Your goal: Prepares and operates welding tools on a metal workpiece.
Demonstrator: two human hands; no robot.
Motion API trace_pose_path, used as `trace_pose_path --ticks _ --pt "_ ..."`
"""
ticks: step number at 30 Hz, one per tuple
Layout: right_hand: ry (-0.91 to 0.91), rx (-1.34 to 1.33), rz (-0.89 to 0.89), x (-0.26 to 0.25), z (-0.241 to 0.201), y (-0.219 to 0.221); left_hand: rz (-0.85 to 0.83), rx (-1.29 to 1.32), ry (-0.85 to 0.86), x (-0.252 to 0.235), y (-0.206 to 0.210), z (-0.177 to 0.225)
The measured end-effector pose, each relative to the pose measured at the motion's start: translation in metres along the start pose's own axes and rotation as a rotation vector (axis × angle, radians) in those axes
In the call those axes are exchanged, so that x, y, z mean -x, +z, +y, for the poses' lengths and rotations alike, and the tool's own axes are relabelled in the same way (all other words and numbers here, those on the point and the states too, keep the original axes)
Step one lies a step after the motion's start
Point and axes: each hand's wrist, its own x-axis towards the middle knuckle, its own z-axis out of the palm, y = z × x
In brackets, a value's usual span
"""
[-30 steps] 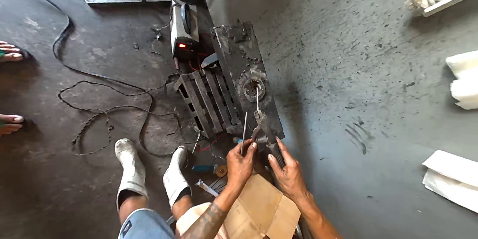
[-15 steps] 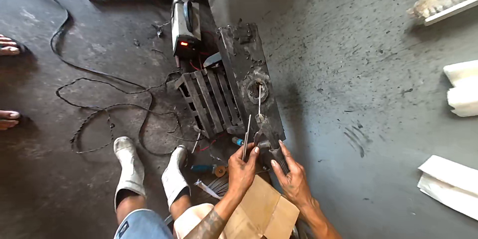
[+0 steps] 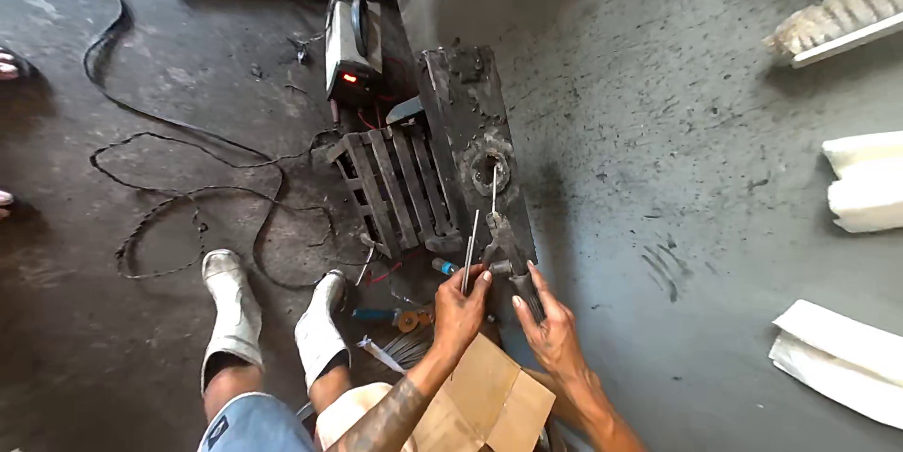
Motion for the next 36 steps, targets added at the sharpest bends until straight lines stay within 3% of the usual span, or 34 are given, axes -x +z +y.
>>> trace_pose_path --ticks 7,10,14,19,23,27,31,36 --pt "-0.037 0.083 -0.027 -0.005 -0.002 -0.004 0.057 0.013 -0.031 0.023 -0.023 -0.01" --pt "-0.108 0.097 -0.048 0.001 -0.01 -0.009 0.112 -0.079 -0.047 0.032 -0.056 -0.016" --pt "-0.013 0.174 -0.081 -0.002 0.0 -0.01 0.189 -0.221 -0.054 0.041 -0.106 -0.033" --pt "-0.067 0.155 -0.078 0.005 -0.008 -0.007 0.315 -0.224 -0.049 0.054 -0.157 -0.046" --pt "0.006 0.19 -0.077 -0.002 -0.002 -0.006 0.372 -0.225 -0.065 0.058 -0.171 -0.044" --pt "-0.075 0.176 -0.055 0.005 -0.011 -0.007 0.377 -0.204 -0.104 0.061 -0.182 -0.041" --pt "0.012 0.233 -0.088 0.001 -0.004 -0.01 0.38 -0.137 -0.106 0.062 -0.183 -0.041" --pt "-0.071 0.204 -0.066 0.001 -0.012 -0.012 0.418 -0.102 -0.124 0.063 -0.196 -0.039"
